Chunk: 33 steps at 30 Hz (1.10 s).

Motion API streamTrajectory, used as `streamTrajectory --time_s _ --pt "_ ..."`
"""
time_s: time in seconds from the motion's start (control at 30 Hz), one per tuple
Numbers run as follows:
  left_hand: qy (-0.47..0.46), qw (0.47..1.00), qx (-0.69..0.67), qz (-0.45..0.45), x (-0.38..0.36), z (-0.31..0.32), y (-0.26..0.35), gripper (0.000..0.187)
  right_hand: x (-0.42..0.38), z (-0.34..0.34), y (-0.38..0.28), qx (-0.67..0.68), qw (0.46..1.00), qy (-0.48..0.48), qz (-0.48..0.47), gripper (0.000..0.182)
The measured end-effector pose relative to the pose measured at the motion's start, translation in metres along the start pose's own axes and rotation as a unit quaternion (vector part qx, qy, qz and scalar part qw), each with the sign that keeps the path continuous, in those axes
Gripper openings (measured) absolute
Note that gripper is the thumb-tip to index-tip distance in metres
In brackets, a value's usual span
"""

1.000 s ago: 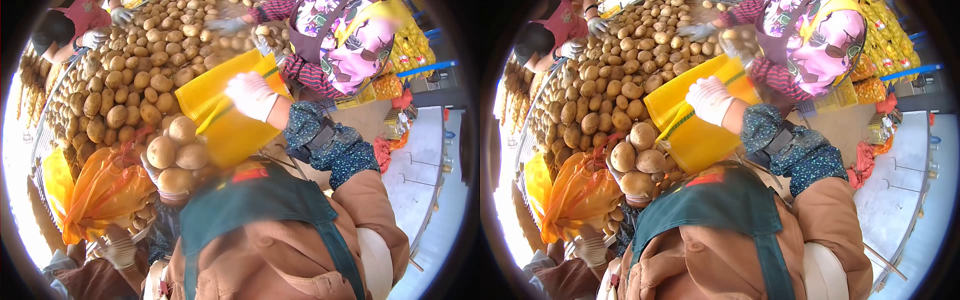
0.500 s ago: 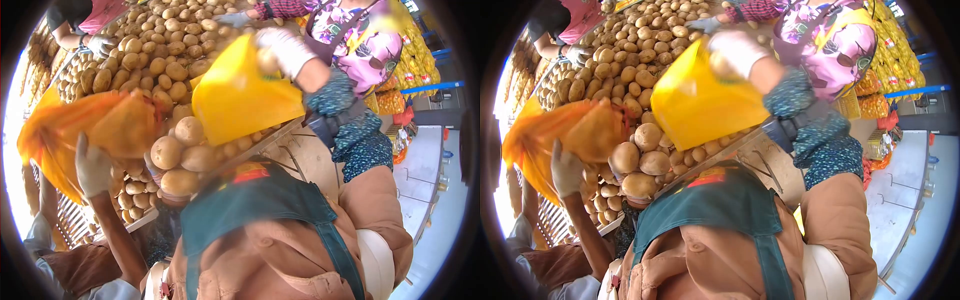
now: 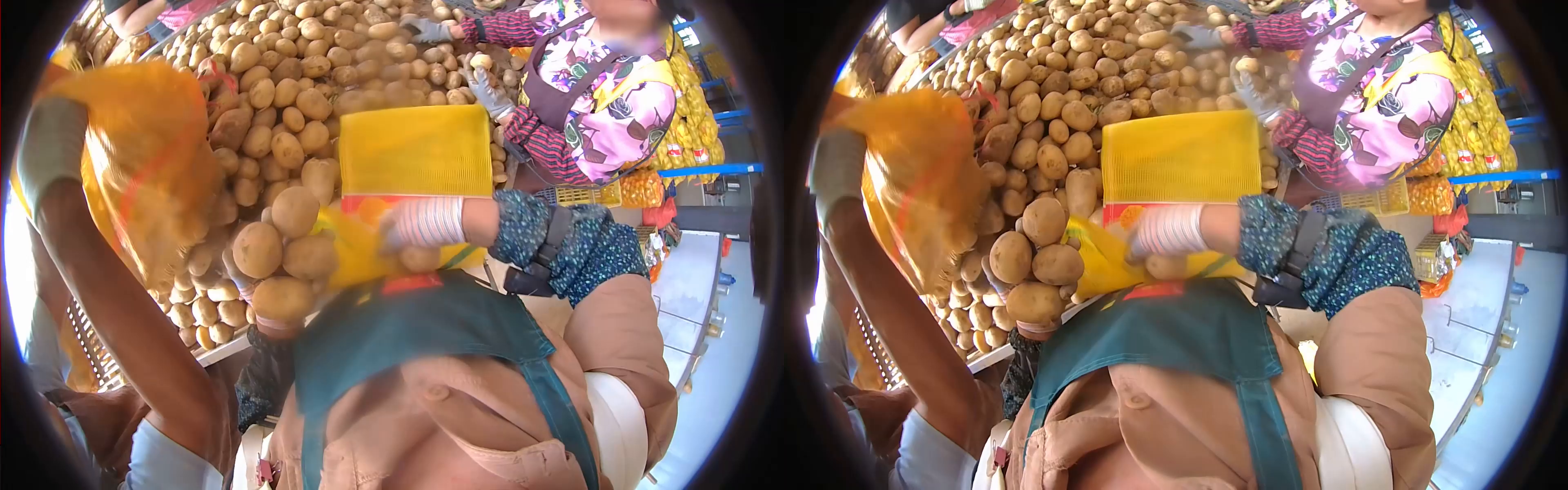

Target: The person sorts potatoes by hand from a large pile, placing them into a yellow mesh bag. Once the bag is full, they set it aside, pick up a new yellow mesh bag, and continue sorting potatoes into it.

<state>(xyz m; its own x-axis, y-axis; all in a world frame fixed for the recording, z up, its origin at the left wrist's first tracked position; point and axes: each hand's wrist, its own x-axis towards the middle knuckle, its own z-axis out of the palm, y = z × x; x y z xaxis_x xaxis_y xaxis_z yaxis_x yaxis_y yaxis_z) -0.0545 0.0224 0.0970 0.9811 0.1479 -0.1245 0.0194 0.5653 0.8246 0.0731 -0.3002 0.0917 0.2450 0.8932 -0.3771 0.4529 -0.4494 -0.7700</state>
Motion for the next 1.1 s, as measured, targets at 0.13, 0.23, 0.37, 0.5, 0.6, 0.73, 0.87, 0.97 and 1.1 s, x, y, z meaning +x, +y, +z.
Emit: streamTrajectory --time_s 0.13,0.23,0.37,0.5,0.6,0.73,0.87,0.97,1.1 --pt "0.015 0.978 -0.178 -0.104 -0.07 0.027 -0.098 0.054 0.029 -0.027 0.002 0.182 0.972 0.146 0.036 0.028" --pt "0.045 0.966 -0.238 -0.09 -0.071 0.026 -0.081 0.06 0.032 -0.048 -0.028 0.384 0.889 0.225 0.104 0.032" --pt "0.069 0.955 -0.281 -0.061 -0.064 0.029 -0.05 0.068 0.045 -0.028 -0.038 0.401 0.876 0.211 0.166 0.037" --pt "0.111 0.944 -0.306 -0.053 -0.067 0.053 -0.046 0.076 0.05 0.006 -0.027 0.55 0.806 0.175 0.129 0.03" --pt "0.153 0.943 -0.287 -0.07 -0.064 0.079 -0.049 0.084 0.037 -0.001 -0.043 0.568 0.791 0.153 0.169 0.025" --pt "0.096 0.931 -0.338 -0.096 -0.074 0.091 -0.054 0.086 0.011 -0.013 -0.043 0.371 0.916 0.117 0.101 0.025" --pt "0.01 0.939 -0.33 -0.099 -0.074 0.076 -0.067 0.077 0.0 -0.027 -0.037 0.267 0.95 0.098 0.128 0.031" --pt "0.047 0.953 -0.287 -0.088 -0.069 0.086 -0.069 0.056 -0.009 -0.033 -0.032 0.244 0.955 0.107 0.13 0.035" --pt "0.044 0.981 -0.184 -0.051 -0.061 0.098 -0.065 0.034 -0.019 -0.044 -0.036 0.269 0.948 0.102 0.134 0.034"
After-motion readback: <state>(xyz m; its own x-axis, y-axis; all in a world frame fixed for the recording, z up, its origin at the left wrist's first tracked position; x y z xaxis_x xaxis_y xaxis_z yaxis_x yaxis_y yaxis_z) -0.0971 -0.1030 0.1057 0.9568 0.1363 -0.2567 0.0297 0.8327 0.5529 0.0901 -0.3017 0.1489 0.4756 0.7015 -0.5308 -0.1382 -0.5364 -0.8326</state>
